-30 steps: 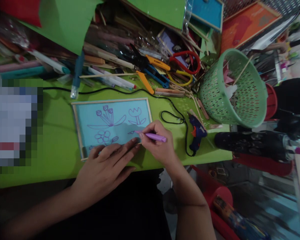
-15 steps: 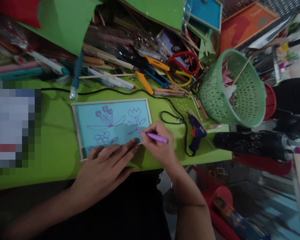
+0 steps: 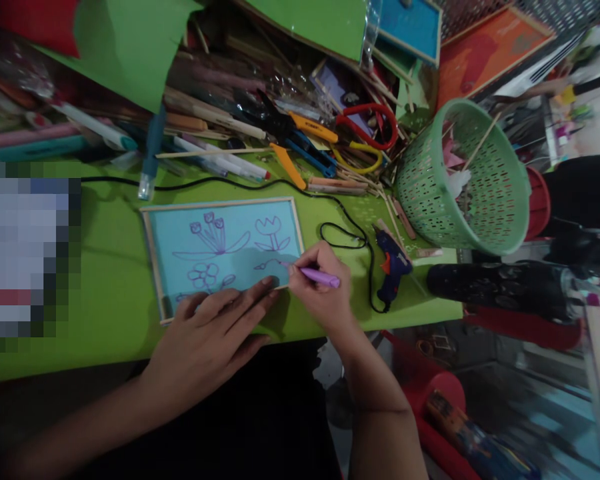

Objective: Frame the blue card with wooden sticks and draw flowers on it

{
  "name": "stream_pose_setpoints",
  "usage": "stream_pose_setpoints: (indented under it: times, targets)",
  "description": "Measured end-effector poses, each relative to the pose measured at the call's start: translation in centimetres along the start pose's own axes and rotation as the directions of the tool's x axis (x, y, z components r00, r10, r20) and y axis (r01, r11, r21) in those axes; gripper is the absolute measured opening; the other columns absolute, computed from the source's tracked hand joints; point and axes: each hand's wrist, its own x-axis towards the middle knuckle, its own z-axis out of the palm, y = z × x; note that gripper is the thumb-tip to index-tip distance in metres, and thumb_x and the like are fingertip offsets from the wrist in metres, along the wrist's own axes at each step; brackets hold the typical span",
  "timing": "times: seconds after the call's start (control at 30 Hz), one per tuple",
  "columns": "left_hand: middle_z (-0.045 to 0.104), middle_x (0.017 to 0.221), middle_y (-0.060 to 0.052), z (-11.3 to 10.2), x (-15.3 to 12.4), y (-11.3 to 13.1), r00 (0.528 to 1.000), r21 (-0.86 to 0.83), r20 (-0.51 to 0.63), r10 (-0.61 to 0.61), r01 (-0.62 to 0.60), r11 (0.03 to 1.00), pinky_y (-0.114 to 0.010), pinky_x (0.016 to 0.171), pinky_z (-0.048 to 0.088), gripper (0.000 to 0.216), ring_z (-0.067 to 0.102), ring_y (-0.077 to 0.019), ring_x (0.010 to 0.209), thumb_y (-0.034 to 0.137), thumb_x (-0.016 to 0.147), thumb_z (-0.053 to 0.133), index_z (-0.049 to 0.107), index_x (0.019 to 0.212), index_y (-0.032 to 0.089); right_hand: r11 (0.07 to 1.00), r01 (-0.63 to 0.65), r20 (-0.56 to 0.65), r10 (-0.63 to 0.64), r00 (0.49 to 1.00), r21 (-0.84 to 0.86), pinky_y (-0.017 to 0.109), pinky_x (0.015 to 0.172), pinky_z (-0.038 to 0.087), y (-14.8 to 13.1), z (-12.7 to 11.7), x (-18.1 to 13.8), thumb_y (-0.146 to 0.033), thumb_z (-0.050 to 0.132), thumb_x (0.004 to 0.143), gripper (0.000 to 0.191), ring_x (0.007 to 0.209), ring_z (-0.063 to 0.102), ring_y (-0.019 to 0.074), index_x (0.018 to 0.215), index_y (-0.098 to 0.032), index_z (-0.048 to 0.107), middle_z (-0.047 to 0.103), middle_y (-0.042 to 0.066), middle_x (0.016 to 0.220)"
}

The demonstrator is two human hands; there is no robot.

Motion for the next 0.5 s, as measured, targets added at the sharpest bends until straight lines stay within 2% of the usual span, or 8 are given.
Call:
stream_pose_setpoints:
  times: [0.33,0.5]
  targets:
    - [0.063,0.152,0.002,0.06,0.01,-0.07,1.000,-0.007,0.003,-0.002,0.002,1.000,-0.044,0.086,0.043,0.041,0.058,-0.0264,0.110,0.035,0.108,0.049,0.064,0.144,0.019,0.986,-0.109,0.061,0.102,0.993,0.129,0.025,0.053,0.040,-0.07,-0.19,-0.21,-0.024,0.073,0.083,0.014,0.058,0.051,0.0113,0.081,-0.023,0.060,0.061,-0.005,0.069]
    - [0.063,0.152,-0.001,-0.17,0.05,-0.05,1.000,0.009,0.010,0.006,-0.006,1.000,-0.044,0.085,0.044,0.042,0.059,-0.0263,0.108,0.034,0.106,0.053,0.064,0.144,0.019,0.985,-0.102,0.098,0.088,0.991,0.142,0.024,0.052,0.041,-0.68,-0.01,0.31,-0.024,0.073,0.082,0.014,0.056,0.053,0.0110,0.078,-0.023,0.060,0.060,-0.005,0.066]
